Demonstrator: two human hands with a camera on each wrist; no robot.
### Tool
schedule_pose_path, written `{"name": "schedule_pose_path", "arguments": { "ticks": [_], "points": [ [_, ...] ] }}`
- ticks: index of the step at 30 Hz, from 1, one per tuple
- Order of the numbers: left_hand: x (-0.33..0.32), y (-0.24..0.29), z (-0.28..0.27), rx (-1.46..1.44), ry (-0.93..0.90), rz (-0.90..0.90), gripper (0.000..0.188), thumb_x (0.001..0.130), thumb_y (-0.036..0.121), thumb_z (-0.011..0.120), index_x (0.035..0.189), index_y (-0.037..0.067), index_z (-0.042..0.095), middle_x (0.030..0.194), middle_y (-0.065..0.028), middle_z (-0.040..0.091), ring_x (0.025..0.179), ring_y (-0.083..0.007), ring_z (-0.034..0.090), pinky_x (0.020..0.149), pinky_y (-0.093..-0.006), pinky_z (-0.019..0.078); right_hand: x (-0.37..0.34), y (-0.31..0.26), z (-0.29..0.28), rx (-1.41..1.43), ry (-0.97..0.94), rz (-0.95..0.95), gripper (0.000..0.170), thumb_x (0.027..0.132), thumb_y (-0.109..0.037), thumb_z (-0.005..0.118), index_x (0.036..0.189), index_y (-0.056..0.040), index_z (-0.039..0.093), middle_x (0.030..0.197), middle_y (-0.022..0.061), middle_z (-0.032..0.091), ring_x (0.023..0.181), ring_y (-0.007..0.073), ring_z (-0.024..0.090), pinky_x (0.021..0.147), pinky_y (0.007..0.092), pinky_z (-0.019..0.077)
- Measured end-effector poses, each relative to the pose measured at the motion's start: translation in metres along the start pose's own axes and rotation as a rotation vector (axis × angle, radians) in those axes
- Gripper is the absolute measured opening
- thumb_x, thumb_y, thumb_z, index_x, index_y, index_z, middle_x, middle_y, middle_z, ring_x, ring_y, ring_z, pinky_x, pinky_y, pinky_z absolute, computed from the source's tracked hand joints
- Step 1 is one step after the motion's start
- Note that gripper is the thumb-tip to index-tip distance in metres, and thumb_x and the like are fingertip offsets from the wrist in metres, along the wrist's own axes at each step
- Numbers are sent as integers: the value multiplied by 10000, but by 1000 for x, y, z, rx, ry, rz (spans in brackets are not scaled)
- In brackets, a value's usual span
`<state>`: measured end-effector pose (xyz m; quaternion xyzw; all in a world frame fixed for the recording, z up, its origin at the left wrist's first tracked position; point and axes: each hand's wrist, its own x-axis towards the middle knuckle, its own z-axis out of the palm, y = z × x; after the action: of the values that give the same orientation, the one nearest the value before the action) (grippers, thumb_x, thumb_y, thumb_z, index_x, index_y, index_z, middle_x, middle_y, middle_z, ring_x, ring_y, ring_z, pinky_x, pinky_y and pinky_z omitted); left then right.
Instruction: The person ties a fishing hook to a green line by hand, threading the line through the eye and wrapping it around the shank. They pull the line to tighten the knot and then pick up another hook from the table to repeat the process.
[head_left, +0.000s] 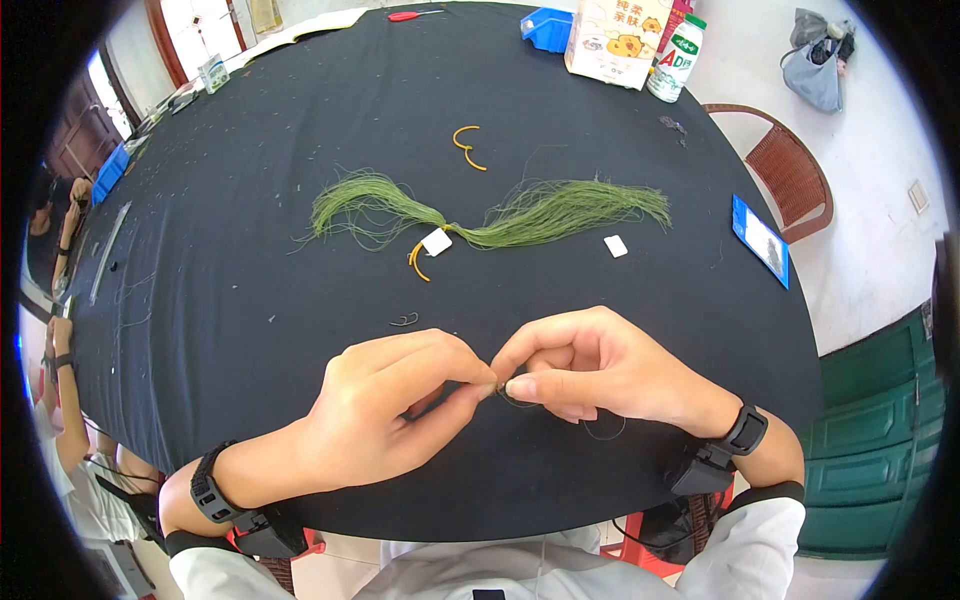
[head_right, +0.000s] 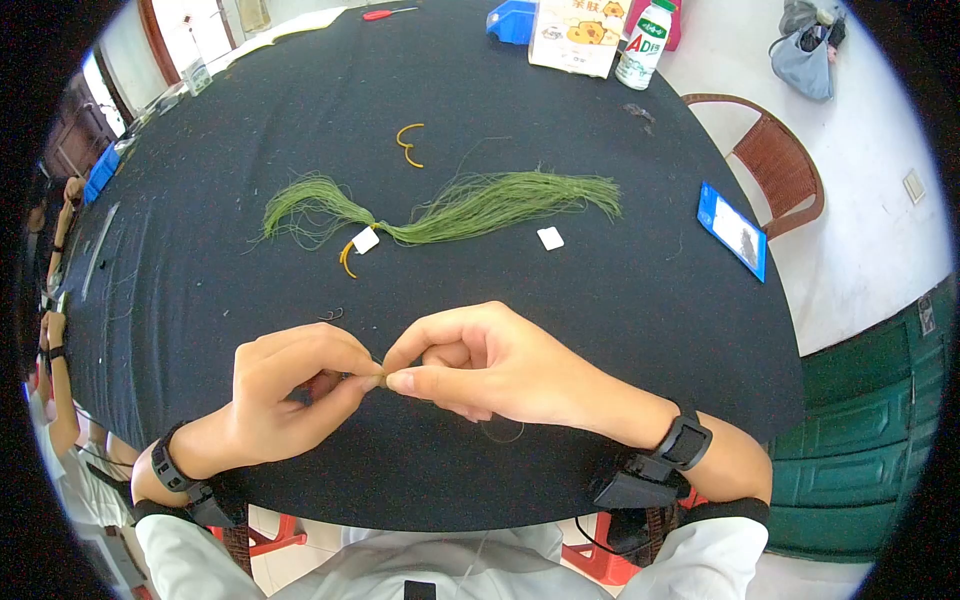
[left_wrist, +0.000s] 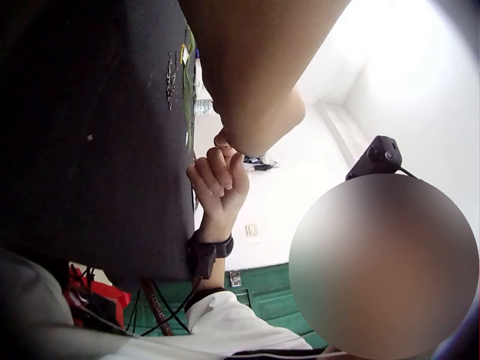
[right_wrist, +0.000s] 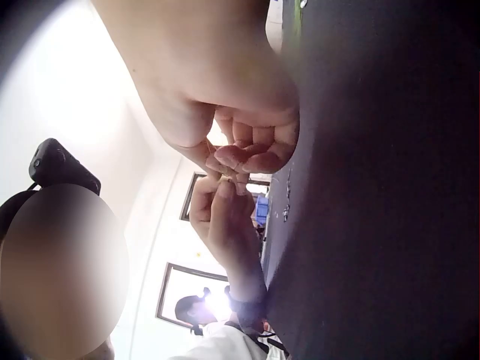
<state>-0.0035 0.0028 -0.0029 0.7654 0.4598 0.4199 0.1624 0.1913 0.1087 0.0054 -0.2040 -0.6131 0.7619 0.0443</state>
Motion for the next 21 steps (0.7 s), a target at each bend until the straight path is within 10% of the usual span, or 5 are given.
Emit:
{"name": "schedule_pose_path", "arguments": {
  "ticks": [21],
  "points": [
    [1,1,1,-5,-20,49,177,734,-69,659,888,15,637,816,-77,643,513,-64,509,418,-190,370,-1,6,6,24,33,-55,121,903,-100,580,931,12,617,639,-27,547,495,18,415,437,190,305]
  ]
}}
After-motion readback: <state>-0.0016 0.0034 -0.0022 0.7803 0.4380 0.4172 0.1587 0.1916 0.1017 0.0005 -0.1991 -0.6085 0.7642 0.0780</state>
